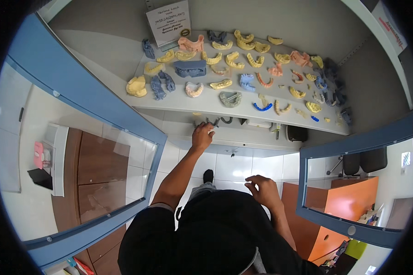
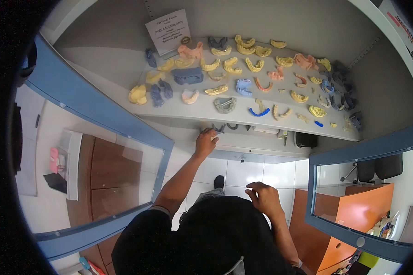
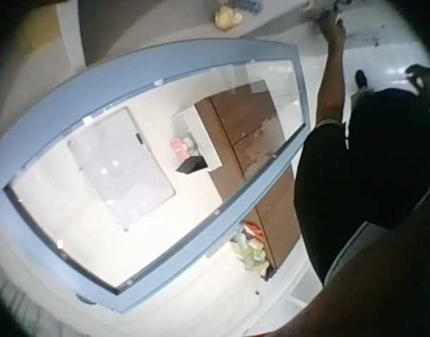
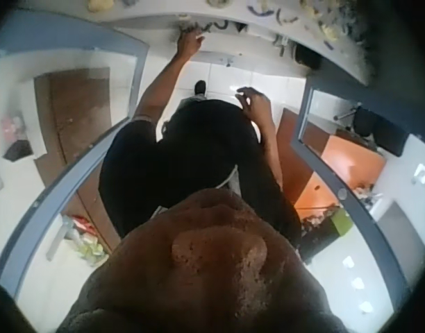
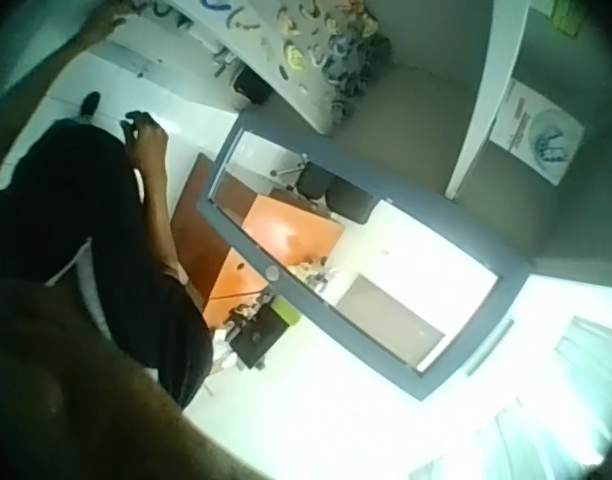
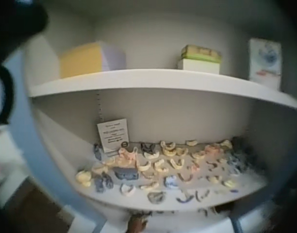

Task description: Selecting, examining, and organizing plaster dental models on a storage shelf.

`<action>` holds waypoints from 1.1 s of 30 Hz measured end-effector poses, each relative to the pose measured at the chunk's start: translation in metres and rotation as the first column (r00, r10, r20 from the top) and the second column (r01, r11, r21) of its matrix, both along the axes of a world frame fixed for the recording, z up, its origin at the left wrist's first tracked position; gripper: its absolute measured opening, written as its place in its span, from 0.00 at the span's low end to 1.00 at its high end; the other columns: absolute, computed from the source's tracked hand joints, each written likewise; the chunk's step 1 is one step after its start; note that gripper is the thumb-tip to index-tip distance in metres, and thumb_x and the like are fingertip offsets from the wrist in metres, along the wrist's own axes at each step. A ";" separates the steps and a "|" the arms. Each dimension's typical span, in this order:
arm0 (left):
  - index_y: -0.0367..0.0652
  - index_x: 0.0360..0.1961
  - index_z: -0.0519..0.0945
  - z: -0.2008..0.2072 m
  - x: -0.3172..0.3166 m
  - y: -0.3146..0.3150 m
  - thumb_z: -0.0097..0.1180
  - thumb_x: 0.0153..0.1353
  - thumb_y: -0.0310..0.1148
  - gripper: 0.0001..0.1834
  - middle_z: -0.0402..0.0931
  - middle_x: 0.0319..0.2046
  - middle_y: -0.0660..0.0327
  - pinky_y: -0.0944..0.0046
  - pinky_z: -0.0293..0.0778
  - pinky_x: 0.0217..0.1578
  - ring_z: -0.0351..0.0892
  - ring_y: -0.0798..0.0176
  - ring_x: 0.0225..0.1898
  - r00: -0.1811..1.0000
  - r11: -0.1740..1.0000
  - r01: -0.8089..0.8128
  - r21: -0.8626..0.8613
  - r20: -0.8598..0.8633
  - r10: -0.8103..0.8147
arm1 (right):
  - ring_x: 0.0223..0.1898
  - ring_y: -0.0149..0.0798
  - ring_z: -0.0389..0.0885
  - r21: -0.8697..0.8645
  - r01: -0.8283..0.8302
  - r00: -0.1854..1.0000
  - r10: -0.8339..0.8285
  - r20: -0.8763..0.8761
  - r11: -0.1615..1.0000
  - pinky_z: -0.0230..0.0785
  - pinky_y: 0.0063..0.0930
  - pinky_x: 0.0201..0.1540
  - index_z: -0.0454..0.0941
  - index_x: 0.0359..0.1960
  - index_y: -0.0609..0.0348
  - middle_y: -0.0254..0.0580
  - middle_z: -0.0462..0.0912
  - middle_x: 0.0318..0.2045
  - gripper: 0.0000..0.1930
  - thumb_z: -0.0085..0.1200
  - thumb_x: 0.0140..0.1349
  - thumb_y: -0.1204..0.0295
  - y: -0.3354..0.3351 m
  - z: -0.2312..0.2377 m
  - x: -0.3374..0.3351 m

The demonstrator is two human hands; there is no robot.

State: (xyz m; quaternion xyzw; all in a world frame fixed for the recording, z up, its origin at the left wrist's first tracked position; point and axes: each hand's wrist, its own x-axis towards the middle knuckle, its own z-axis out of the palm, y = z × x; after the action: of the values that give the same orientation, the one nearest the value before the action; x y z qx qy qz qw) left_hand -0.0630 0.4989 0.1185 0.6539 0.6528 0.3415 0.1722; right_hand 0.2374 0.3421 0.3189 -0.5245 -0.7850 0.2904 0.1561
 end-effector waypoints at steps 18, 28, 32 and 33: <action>0.49 0.42 0.87 0.005 0.028 0.017 0.72 0.54 0.35 0.13 0.77 0.52 0.53 0.41 0.70 0.57 0.73 0.44 0.61 0.984 0.994 0.080 0.069 -0.166 -0.068 | 0.25 0.48 0.84 0.049 0.156 0.987 -0.154 -0.041 0.987 0.76 0.39 0.31 0.86 0.45 0.56 0.41 0.87 0.31 0.10 0.67 0.65 0.69 0.005 0.014 0.009; 0.39 0.42 0.85 0.201 0.066 -0.099 0.72 0.55 0.22 0.13 0.75 0.53 0.56 0.58 0.80 0.50 0.84 0.56 0.51 0.769 0.877 0.480 0.021 0.472 -0.431 | 0.20 0.15 0.64 -0.296 0.155 0.832 -0.286 -0.476 0.942 0.57 0.14 0.22 0.64 0.76 0.56 0.39 0.82 0.48 0.46 0.75 0.55 0.79 0.038 0.042 -0.008; 0.39 0.43 0.86 0.222 0.073 -0.120 0.71 0.53 0.20 0.15 0.71 0.59 0.53 0.57 0.81 0.51 0.84 0.55 0.50 0.776 0.881 0.471 0.048 0.451 -0.440 | 0.20 0.15 0.64 -0.255 0.093 0.839 -0.214 -0.500 0.962 0.57 0.14 0.23 0.69 0.72 0.57 0.39 0.82 0.49 0.41 0.74 0.56 0.80 0.034 0.032 -0.008; 0.39 0.47 0.85 0.226 0.074 -0.124 0.72 0.53 0.20 0.19 0.71 0.60 0.53 0.57 0.81 0.52 0.83 0.55 0.52 0.783 0.888 0.453 0.075 0.444 -0.436 | 0.21 0.15 0.64 -0.250 0.076 0.839 -0.198 -0.508 0.965 0.57 0.14 0.23 0.71 0.70 0.58 0.38 0.82 0.48 0.39 0.74 0.56 0.80 0.032 0.028 -0.006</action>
State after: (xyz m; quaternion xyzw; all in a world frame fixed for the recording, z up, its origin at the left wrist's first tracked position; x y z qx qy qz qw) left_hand 0.0114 0.3748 0.3445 0.6891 0.4285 0.4210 0.4053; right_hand 0.2312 0.3742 0.3471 -0.4935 -0.6350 0.4961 0.3274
